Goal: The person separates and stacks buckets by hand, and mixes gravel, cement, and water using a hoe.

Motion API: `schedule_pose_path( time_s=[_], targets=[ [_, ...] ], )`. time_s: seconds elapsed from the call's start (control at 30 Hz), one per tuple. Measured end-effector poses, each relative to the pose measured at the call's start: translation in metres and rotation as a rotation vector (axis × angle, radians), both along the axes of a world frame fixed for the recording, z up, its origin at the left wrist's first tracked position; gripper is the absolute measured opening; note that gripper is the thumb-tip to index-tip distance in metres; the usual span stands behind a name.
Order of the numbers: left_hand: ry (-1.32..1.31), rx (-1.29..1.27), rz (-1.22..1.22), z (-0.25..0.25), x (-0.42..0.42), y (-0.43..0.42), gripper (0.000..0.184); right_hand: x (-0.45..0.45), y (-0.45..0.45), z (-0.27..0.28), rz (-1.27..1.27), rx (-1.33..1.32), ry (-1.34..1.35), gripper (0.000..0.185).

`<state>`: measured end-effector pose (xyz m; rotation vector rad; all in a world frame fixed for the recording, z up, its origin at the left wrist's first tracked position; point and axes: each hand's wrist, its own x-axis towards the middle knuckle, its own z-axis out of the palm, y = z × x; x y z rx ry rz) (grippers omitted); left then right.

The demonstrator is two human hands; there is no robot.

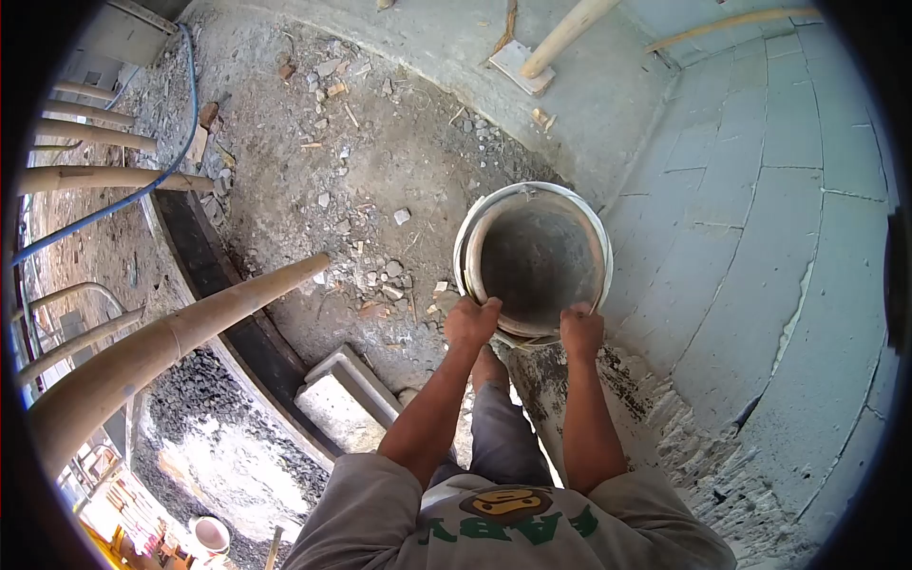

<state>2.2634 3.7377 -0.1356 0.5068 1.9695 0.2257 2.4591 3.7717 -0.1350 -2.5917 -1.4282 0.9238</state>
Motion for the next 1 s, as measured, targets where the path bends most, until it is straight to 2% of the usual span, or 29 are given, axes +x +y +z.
schedule_pose_path(
  time_s=[0.03,0.1,0.2,0.23,0.3,0.37,0.5,0.6,0.67,0.77,0.8,0.9,0.93,0.97,1.0],
  targets=[
    [0.002,0.008,-0.003,-0.010,0.006,-0.006,0.058,0.001,-0.006,0.001,0.059,-0.009,-0.013,0.019],
    [0.010,0.033,-0.006,-0.024,0.013,-0.013,0.056,0.006,-0.014,-0.010,0.346,-0.045,-0.033,0.018],
    [0.050,0.066,0.020,0.001,0.005,-0.002,0.050,-0.036,-0.005,0.039,0.416,-0.004,-0.191,0.018],
    [0.075,0.055,0.004,0.012,-0.003,-0.002,0.048,-0.036,-0.016,0.033,0.457,-0.050,-0.164,0.018],
    [0.012,0.001,-0.027,-0.010,-0.019,-0.016,0.053,-0.041,-0.022,0.014,0.572,-0.110,-0.098,0.019],
    [0.072,-0.055,-0.079,-0.037,-0.029,-0.040,0.053,-0.057,-0.024,0.022,0.521,-0.126,0.022,0.021],
    [0.135,-0.132,-0.073,-0.011,-0.039,-0.059,0.054,-0.057,-0.053,0.017,0.476,-0.234,0.257,0.024],
    [0.204,-0.144,-0.087,-0.008,-0.063,-0.081,0.056,-0.081,-0.060,0.033,0.392,-0.258,0.573,0.023],
    [0.234,-0.146,-0.101,0.023,-0.089,-0.097,0.055,-0.098,-0.062,0.067,0.325,-0.238,0.810,0.019],
    [0.283,-0.138,-0.109,0.055,-0.123,-0.112,0.055,-0.117,-0.075,0.075,0.170,-0.183,1.123,0.028],
    [0.359,-0.128,-0.066,0.040,-0.126,-0.121,0.052,-0.132,-0.079,0.074,0.056,-0.180,1.162,0.033],
    [0.073,-0.256,-0.141,-0.006,-0.145,-0.132,0.051,-0.169,-0.075,0.072,0.045,-0.360,1.026,0.032],
    [0.176,-0.164,-0.119,0.007,-0.131,-0.138,0.055,-0.168,-0.083,0.096,0.152,-0.328,1.021,0.033],
    [0.289,-0.038,-0.092,0.024,-0.120,-0.148,0.052,-0.163,-0.083,0.124,0.148,-0.318,0.975,0.036],
    [0.305,0.011,-0.013,0.046,-0.118,-0.148,0.050,-0.156,-0.073,0.138,0.093,-0.277,1.127,0.036]
  ],
)
